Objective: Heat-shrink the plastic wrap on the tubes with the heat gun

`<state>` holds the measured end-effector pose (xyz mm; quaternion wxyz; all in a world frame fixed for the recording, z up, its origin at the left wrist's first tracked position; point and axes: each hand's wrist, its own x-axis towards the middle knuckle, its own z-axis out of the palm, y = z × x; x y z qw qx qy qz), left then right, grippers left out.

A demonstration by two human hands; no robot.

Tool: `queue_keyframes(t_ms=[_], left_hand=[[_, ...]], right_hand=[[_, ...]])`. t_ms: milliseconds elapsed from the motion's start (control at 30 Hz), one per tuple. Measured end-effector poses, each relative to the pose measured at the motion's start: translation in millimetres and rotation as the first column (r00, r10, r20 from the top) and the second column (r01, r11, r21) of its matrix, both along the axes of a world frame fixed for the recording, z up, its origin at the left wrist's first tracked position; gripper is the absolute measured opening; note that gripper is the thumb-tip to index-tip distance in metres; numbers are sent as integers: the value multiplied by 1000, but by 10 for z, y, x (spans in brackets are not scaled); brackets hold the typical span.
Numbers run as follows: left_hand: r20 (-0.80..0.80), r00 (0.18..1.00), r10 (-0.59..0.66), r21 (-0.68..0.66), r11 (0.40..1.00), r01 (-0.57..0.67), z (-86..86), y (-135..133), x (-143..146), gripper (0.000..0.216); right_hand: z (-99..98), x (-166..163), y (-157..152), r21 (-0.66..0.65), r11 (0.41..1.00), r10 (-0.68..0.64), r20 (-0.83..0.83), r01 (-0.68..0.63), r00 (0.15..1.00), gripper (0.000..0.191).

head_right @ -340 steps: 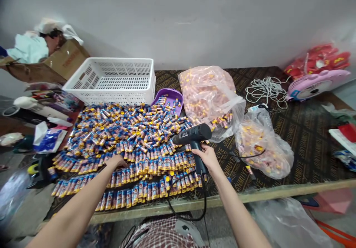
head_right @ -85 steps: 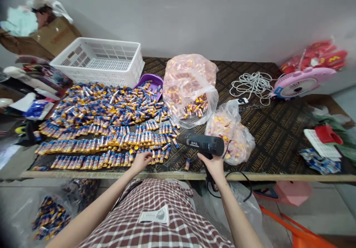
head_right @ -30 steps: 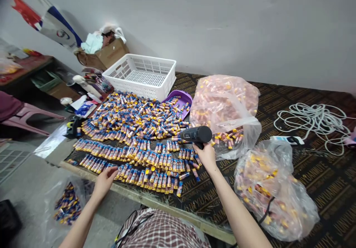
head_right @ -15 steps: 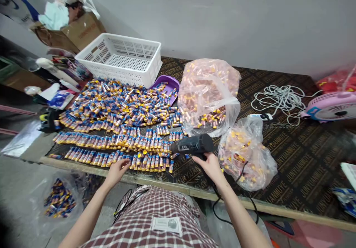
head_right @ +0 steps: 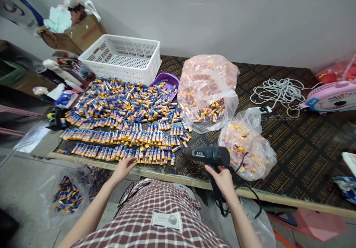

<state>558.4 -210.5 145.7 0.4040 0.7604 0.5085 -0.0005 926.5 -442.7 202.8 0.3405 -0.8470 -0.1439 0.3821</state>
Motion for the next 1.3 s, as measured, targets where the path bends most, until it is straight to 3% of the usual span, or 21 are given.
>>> queue_keyframes(t_ms=[133,300,467,700,933,1300], left_hand=[[-18,1000,5,9,1000,-5,16,-79,-68,38],[-32,999,12,7,1000,-12,34,-161,-136,37],[-28,999,43,22,999,-42,59,-226,-191,36],[-73,994,81,40,996,-78,134,-333,-287,35],[-73,991,112,31,993,-110,55,-445,-352,34],[-53,996,72,13,997,-71,5,-404,-297,35]], right_hand=[[17,-156,-91,40,983,180,-4,-180,984,49],[-39,-297,2,13,987,159,1,-159,987,54],[23,-374,227,134,974,187,-39,-181,981,51],[48,-584,538,284,918,312,-87,-276,946,47],[-32,-779,755,345,858,419,-40,-381,907,44],[65,-344,891,361,911,167,122,-200,978,49]])
